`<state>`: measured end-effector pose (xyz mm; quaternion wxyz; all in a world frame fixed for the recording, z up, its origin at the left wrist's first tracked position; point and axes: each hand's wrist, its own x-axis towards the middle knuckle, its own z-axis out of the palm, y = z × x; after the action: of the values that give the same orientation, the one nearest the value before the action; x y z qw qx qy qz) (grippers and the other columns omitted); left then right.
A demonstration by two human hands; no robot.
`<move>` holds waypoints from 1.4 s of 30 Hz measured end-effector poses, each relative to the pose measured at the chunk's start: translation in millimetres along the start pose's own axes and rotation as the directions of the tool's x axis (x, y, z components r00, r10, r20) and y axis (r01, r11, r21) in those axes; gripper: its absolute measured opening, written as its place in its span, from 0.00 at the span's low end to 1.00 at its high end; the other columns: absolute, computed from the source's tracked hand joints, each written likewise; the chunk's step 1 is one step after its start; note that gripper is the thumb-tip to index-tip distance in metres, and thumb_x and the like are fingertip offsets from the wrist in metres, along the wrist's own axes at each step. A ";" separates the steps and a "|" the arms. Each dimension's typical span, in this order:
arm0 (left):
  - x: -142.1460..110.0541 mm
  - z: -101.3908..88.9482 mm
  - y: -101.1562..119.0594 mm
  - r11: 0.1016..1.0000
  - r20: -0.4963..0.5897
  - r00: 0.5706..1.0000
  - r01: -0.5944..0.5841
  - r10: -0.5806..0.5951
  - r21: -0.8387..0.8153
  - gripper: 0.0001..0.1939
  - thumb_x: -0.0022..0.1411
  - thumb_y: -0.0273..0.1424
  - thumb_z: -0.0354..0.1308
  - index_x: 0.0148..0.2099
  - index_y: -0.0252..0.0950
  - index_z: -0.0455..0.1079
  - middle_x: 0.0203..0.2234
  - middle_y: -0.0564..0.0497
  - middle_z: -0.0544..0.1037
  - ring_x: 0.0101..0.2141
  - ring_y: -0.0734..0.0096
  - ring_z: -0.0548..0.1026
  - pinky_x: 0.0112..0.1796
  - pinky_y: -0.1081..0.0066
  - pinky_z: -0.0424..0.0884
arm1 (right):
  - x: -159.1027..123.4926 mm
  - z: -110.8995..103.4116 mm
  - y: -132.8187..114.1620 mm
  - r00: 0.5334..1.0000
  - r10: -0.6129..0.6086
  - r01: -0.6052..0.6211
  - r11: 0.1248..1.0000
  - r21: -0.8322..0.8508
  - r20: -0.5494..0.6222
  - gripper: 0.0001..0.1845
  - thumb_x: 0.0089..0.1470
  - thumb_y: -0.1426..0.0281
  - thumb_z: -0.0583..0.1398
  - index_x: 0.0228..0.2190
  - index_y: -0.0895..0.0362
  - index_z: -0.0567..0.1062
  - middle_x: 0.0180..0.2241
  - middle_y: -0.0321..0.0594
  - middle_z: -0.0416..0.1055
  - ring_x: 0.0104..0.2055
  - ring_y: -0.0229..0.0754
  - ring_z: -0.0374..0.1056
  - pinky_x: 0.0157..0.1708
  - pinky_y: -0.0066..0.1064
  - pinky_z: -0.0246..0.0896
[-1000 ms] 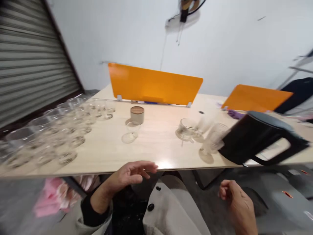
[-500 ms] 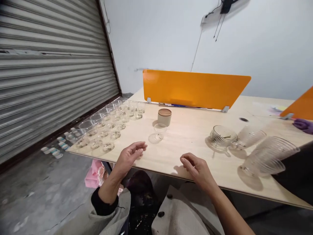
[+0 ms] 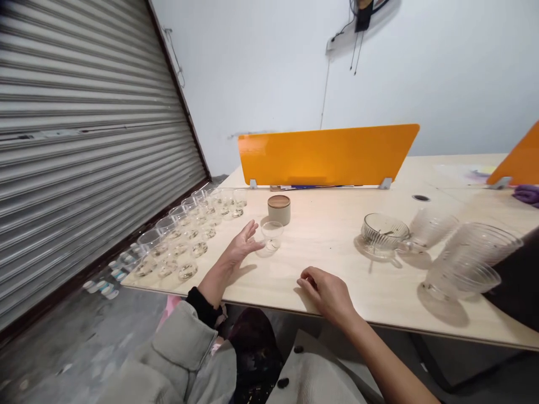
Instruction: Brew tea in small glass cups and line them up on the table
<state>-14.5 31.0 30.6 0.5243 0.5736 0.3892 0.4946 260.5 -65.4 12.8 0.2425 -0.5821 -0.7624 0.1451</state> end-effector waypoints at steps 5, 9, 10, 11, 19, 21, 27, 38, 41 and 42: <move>23.8 3.7 -8.3 0.997 0.104 0.993 0.056 -0.052 -0.043 0.62 0.47 0.38 0.78 0.76 0.52 0.46 0.75 0.44 0.48 0.73 0.49 0.48 0.67 0.50 0.51 | 0.2 -2.5 -2.5 1.000 0.009 -0.009 1.000 0.002 0.010 0.14 0.64 0.58 0.55 0.36 0.50 0.77 0.35 0.36 0.80 0.36 0.45 0.74 0.34 0.33 0.57; 32.5 13.3 -21.6 0.999 0.088 0.996 0.034 -0.031 -0.033 0.59 0.47 0.39 0.78 0.75 0.50 0.50 0.74 0.42 0.53 0.71 0.48 0.54 0.66 0.50 0.55 | 3.3 -0.9 -1.3 0.999 0.018 -0.018 1.000 -0.003 0.030 0.14 0.64 0.57 0.55 0.36 0.50 0.77 0.34 0.36 0.80 0.36 0.45 0.74 0.34 0.33 0.56; 33.6 15.7 -24.9 0.999 0.078 0.997 0.024 -0.021 -0.036 0.58 0.47 0.39 0.78 0.75 0.49 0.51 0.73 0.40 0.56 0.70 0.47 0.57 0.66 0.49 0.56 | 4.4 -0.5 -0.6 0.999 0.019 -0.019 1.000 -0.004 0.034 0.14 0.64 0.57 0.55 0.36 0.50 0.77 0.34 0.36 0.80 0.36 0.45 0.74 0.34 0.33 0.56; 34.2 17.9 -27.8 0.999 0.069 0.998 0.012 -0.010 -0.036 0.56 0.48 0.40 0.77 0.74 0.47 0.53 0.71 0.39 0.60 0.68 0.48 0.60 0.65 0.49 0.57 | 5.4 -0.2 0.0 0.999 0.021 -0.020 1.000 -0.004 0.037 0.14 0.64 0.57 0.56 0.36 0.50 0.77 0.33 0.36 0.80 0.36 0.45 0.74 0.33 0.33 0.56; 24.7 26.5 -26.7 0.986 -0.018 0.997 -0.066 0.069 0.152 0.33 0.51 0.38 0.75 0.58 0.40 0.72 0.55 0.43 0.76 0.54 0.56 0.74 0.54 0.58 0.71 | 7.4 -1.0 2.8 0.997 0.042 -0.043 0.999 0.005 0.058 0.14 0.64 0.56 0.56 0.36 0.49 0.77 0.32 0.34 0.79 0.34 0.45 0.73 0.32 0.33 0.55; 19.6 28.1 -22.8 0.983 -0.010 0.997 -0.068 0.071 0.170 0.31 0.51 0.38 0.75 0.56 0.40 0.72 0.55 0.43 0.76 0.52 0.58 0.74 0.52 0.59 0.72 | 7.5 -0.8 3.9 0.997 0.040 -0.041 0.999 0.005 0.060 0.14 0.64 0.56 0.56 0.36 0.49 0.77 0.32 0.35 0.79 0.34 0.45 0.73 0.32 0.33 0.55; 10.1 33.0 -19.4 0.986 -0.005 0.997 -0.077 0.078 0.146 0.32 0.50 0.37 0.76 0.56 0.41 0.71 0.55 0.43 0.76 0.53 0.57 0.74 0.49 0.60 0.75 | 8.6 0.4 6.1 0.998 0.035 -0.035 0.999 -0.001 0.058 0.14 0.64 0.56 0.56 0.37 0.49 0.78 0.32 0.36 0.79 0.34 0.45 0.73 0.32 0.34 0.55; 11.1 26.0 -29.6 0.995 0.077 0.996 -0.051 0.044 0.086 0.43 0.47 0.39 0.78 0.63 0.43 0.66 0.59 0.40 0.73 0.54 0.53 0.75 0.54 0.51 0.72 | 9.0 -3.3 -1.0 0.996 0.058 -0.059 0.998 0.010 0.071 0.14 0.63 0.56 0.55 0.36 0.50 0.77 0.32 0.36 0.79 0.34 0.45 0.72 0.33 0.33 0.54; 10.5 20.9 -27.6 0.999 0.112 0.993 -0.045 0.042 0.028 0.49 0.48 0.40 0.78 0.69 0.44 0.61 0.64 0.37 0.70 0.60 0.49 0.71 0.58 0.50 0.69 | 8.3 -3.6 -0.5 0.996 0.057 -0.058 0.998 0.022 0.068 0.15 0.63 0.56 0.55 0.36 0.50 0.78 0.32 0.37 0.79 0.34 0.45 0.72 0.33 0.33 0.54; 10.0 19.2 -26.5 0.999 0.107 0.993 -0.049 0.049 0.002 0.51 0.48 0.41 0.78 0.70 0.43 0.59 0.65 0.37 0.69 0.63 0.48 0.69 0.59 0.50 0.67 | 7.9 -3.7 -0.5 0.996 0.056 -0.057 0.998 0.025 0.068 0.15 0.63 0.56 0.55 0.36 0.50 0.78 0.32 0.37 0.79 0.34 0.44 0.72 0.33 0.33 0.54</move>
<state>8.2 40.4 6.8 0.5308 0.6097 0.3476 0.4751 260.5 -58.2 17.8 0.2201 -0.5949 -0.7514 0.1817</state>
